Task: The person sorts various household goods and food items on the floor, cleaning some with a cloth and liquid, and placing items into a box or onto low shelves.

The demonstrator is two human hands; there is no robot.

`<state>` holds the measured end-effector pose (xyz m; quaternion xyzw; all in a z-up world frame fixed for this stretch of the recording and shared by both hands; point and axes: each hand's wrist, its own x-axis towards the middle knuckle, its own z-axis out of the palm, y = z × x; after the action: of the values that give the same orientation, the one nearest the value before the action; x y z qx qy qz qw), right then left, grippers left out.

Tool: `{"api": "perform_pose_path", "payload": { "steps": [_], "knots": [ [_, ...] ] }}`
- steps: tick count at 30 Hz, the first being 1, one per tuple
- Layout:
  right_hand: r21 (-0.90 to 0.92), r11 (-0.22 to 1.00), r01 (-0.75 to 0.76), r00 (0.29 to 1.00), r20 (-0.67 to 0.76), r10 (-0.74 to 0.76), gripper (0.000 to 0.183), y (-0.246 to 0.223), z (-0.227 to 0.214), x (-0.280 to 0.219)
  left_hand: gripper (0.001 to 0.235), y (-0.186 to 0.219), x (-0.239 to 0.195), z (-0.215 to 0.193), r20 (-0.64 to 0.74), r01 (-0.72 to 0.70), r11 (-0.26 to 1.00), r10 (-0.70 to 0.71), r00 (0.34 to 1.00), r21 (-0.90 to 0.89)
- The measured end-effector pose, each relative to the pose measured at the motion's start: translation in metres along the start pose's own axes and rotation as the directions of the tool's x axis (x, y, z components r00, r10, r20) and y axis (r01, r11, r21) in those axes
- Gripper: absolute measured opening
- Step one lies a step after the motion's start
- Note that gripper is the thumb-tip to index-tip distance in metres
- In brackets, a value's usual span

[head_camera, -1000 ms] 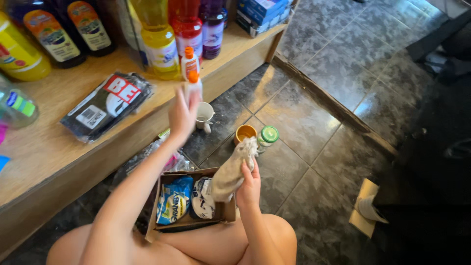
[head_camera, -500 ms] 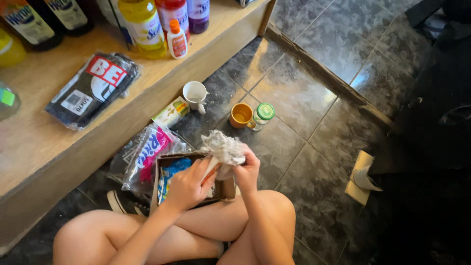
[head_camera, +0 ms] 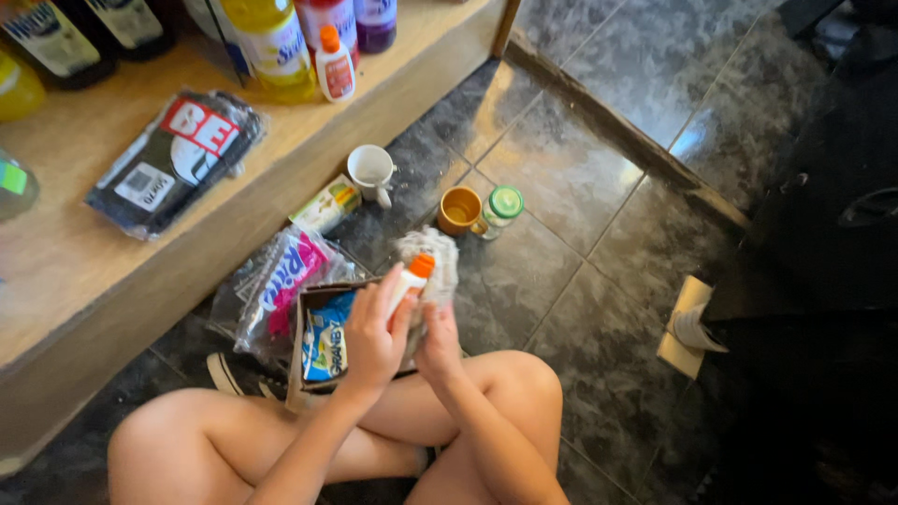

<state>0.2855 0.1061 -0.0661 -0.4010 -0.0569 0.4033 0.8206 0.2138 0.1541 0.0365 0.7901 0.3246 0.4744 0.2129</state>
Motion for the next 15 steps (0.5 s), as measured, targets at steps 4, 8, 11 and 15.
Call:
{"api": "perform_pose_path", "payload": {
  "steps": [4, 8, 11, 15],
  "knots": [
    [0.012, 0.992, -0.128, 0.986, 0.108, 0.126, 0.039, 0.018, -0.008, -0.023, 0.038, 0.005, 0.014, -0.010, -0.108, -0.060, 0.994, 0.050, 0.993, -0.095],
    [0.033, 0.970, -0.240, 0.957, 0.177, 0.231, 0.032, 0.016, -0.009, -0.025, 0.047, -0.007, 0.009, -0.015, -0.079, -0.048, 0.990, 0.038, 0.996, -0.133],
    [-0.025, 0.970, -0.241, 0.955, 0.171, 0.242, 0.028, -0.018, 0.018, -0.024, 0.047, -0.028, -0.010, -0.012, 0.002, -0.058, 0.985, 0.059, 0.998, -0.161],
    [0.194, 0.883, -0.426, 0.898, -0.025, 0.439, 0.046, 0.004, -0.020, 0.011, 0.031, -0.038, -0.032, -0.006, 0.090, -0.094, 0.972, 0.116, 0.989, -0.214]
  ]
}}
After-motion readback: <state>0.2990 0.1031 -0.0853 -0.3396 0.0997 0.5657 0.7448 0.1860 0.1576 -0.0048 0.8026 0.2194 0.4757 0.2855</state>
